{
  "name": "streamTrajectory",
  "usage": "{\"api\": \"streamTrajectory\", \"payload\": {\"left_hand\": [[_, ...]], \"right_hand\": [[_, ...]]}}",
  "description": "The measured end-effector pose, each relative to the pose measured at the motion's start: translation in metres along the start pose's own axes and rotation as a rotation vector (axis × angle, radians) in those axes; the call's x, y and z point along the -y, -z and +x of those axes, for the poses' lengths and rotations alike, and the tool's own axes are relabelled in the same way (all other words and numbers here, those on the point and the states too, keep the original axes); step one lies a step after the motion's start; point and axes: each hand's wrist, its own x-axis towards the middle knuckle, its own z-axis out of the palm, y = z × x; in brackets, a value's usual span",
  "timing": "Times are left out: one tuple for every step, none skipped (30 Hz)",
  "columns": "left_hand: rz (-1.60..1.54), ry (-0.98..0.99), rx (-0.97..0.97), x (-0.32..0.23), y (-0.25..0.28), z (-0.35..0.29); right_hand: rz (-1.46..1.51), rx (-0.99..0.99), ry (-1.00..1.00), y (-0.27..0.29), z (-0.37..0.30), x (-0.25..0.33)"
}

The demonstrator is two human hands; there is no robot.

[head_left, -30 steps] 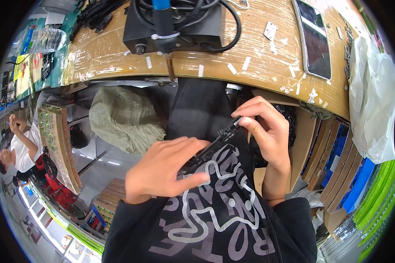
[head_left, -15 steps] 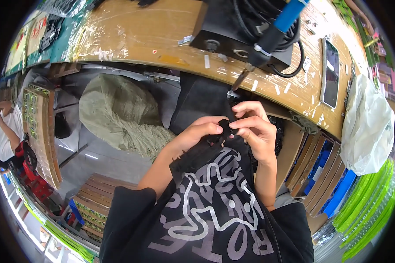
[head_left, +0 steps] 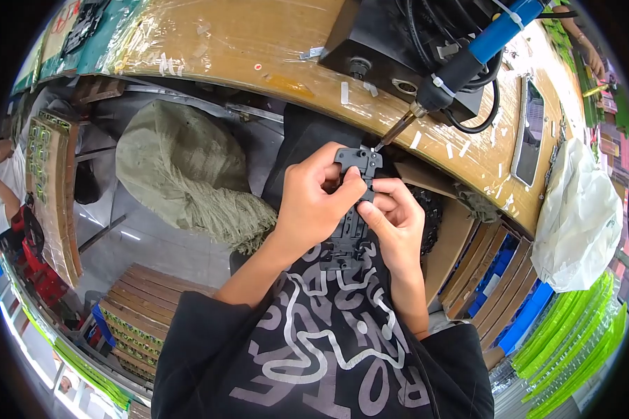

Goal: The person assembles small black plastic housings and metal pins by hand at a manufacturing workbench.

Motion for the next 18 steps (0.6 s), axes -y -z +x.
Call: {"api": "streamTrajectory", "payload": {"left_hand": [[0.006, -0.002, -0.019, -0.001, -0.001, 0.000], [0.012, -0.003, -0.038, -0.002, -0.002, 0.000], [0.013, -0.001, -0.038, -0.006, -0.003, -0.001], [0.003, 0.011, -0.042, -0.010, -0.003, -0.001], [-0.007, 0.023, -0.046, -0.013, -0.004, -0.002], [-0.005, 0.024, -0.046, -0.013, -0.005, -0.002], [-0.025, 0.028, -0.051, -0.014, -0.006, -0.002], [-0.045, 0.031, -0.056, -0.013, -0.006, -0.002], [-0.043, 0.032, -0.055, -0.013, -0.006, -0.002], [-0.033, 0.035, -0.051, -0.013, -0.005, -0.002], [-0.023, 0.038, -0.047, -0.012, -0.005, -0.002], [-0.020, 0.040, -0.047, -0.013, -0.005, -0.002], [-0.032, 0.039, -0.054, -0.014, -0.006, -0.002], [-0.043, 0.037, -0.061, -0.015, -0.007, -0.003], [-0.042, 0.038, -0.059, -0.015, -0.007, -0.003], [-0.030, 0.037, -0.047, -0.015, -0.006, -0.003], [-0.017, 0.035, -0.035, -0.015, -0.006, -0.003], [-0.016, 0.036, -0.035, -0.015, -0.007, -0.003]], "right_hand": [[0.005, -0.003, 0.008, 0.000, 0.001, 0.000], [0.000, -0.005, 0.016, 0.001, 0.002, 0.000], [0.001, -0.005, 0.014, 0.000, 0.001, 0.001], [0.011, -0.006, 0.024, 0.000, 0.001, 0.002], [0.021, -0.007, 0.035, -0.001, 0.001, 0.003], [0.023, -0.007, 0.033, 0.000, 0.000, 0.002], [0.038, -0.007, 0.035, 0.000, 0.000, 0.002], [0.052, -0.007, 0.036, 0.000, 0.000, 0.002], [0.056, -0.008, 0.036, 0.000, 0.000, 0.001], [0.064, -0.015, 0.034, 0.000, 0.000, 0.001], [0.072, -0.021, 0.033, 0.000, 0.000, 0.000], [0.074, -0.022, 0.032, 0.000, 0.000, 0.001], [0.081, -0.023, 0.026, 0.000, 0.000, 0.001], [0.087, -0.024, 0.019, 0.000, 0.000, 0.002], [0.088, -0.025, 0.019, 0.000, 0.000, 0.002], [0.095, -0.030, 0.014, 0.000, 0.001, 0.002], [0.101, -0.034, 0.009, 0.000, 0.001, 0.001], [0.103, -0.034, 0.008, 0.000, 0.001, 0.001]]}}
